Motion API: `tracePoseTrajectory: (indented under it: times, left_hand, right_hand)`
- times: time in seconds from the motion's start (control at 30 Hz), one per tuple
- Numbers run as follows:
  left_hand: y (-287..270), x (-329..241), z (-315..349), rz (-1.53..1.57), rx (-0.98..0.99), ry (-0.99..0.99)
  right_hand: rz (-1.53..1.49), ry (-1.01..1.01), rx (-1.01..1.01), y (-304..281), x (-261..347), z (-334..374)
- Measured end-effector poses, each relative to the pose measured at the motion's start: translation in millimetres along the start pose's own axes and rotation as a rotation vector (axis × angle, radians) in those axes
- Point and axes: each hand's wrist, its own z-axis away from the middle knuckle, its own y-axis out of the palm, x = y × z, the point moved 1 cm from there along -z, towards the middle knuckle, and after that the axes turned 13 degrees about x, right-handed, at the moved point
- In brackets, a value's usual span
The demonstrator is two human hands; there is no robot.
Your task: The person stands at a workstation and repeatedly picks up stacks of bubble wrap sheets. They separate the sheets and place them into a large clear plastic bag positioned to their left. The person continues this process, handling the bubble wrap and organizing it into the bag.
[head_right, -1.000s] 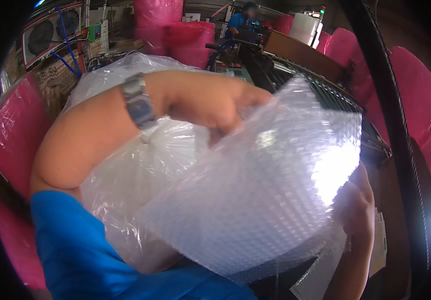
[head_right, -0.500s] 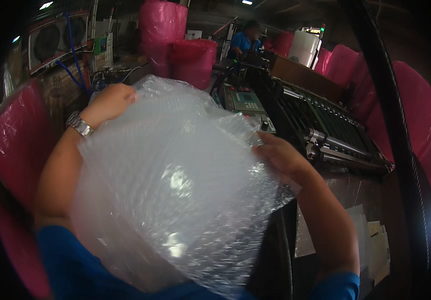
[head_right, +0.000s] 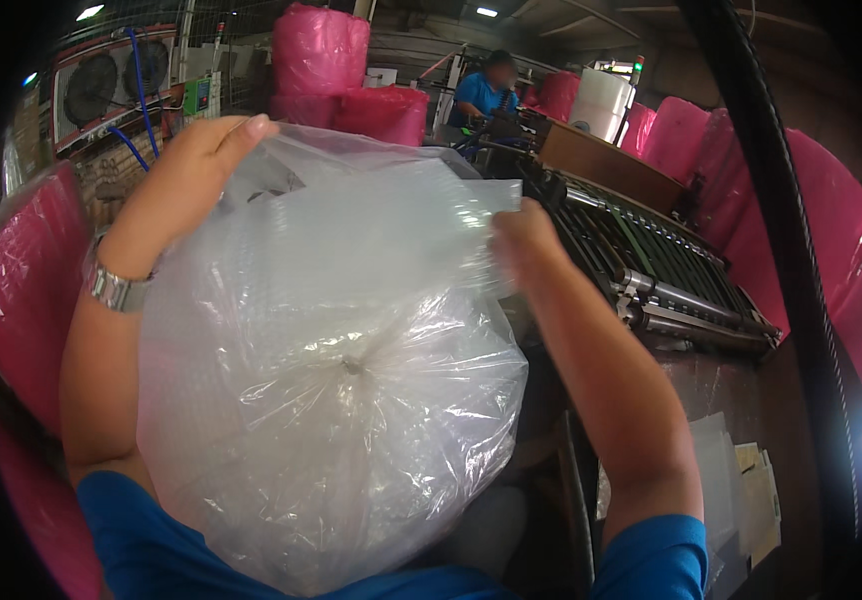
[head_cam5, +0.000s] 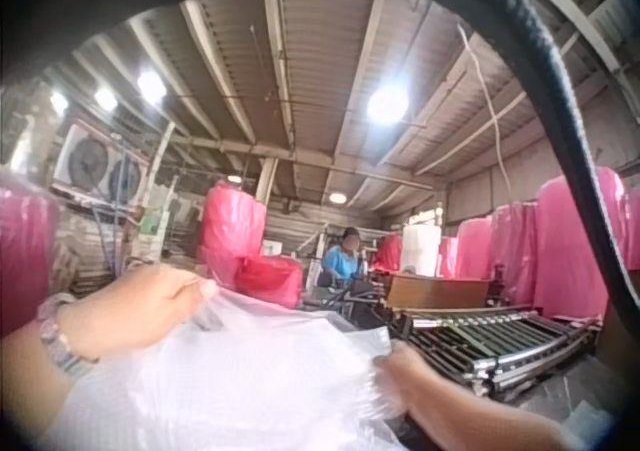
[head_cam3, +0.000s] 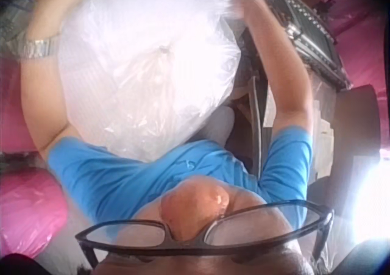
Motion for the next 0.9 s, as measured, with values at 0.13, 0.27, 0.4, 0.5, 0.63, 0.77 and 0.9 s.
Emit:
tracePoseTrajectory:
  times: [0.13, 0.27, 0.4, 0.5, 0.63, 0.77, 0.9]
  left_hand:
    - [8, -8, -15, 0.704, 0.142, 0.044]
    - [11, -23, -34, 1.112, 0.069, 0.144]
    - [-4, -30, -31, 1.197, 0.044, 0.248]
    - [3, -32, -39, 1.148, 0.119, 0.277]
    - [35, -22, -49, 0.781, 0.397, 0.196]
    - [83, 34, -53, -0.244, 0.596, 0.318]
    - [108, 64, -29, -0.593, 0.858, -0.012]
  right_hand:
    - [-0.261, -0.187, 0.125, 103, 1, 39]
    - [-0.367, -0.241, 0.211, 128, -1, 41]
    - [-0.486, -0.267, 0.11, 100, 17, 16]
    - [-0.429, -0.188, 0.292, 122, 1, 13]
    - [0.106, -0.396, 0.807, 152, 13, 44]
    - [0.659, -0.578, 0.587, 108, -8, 9]
    - [1.098, -0.328, 0.383, 43, -45, 2]
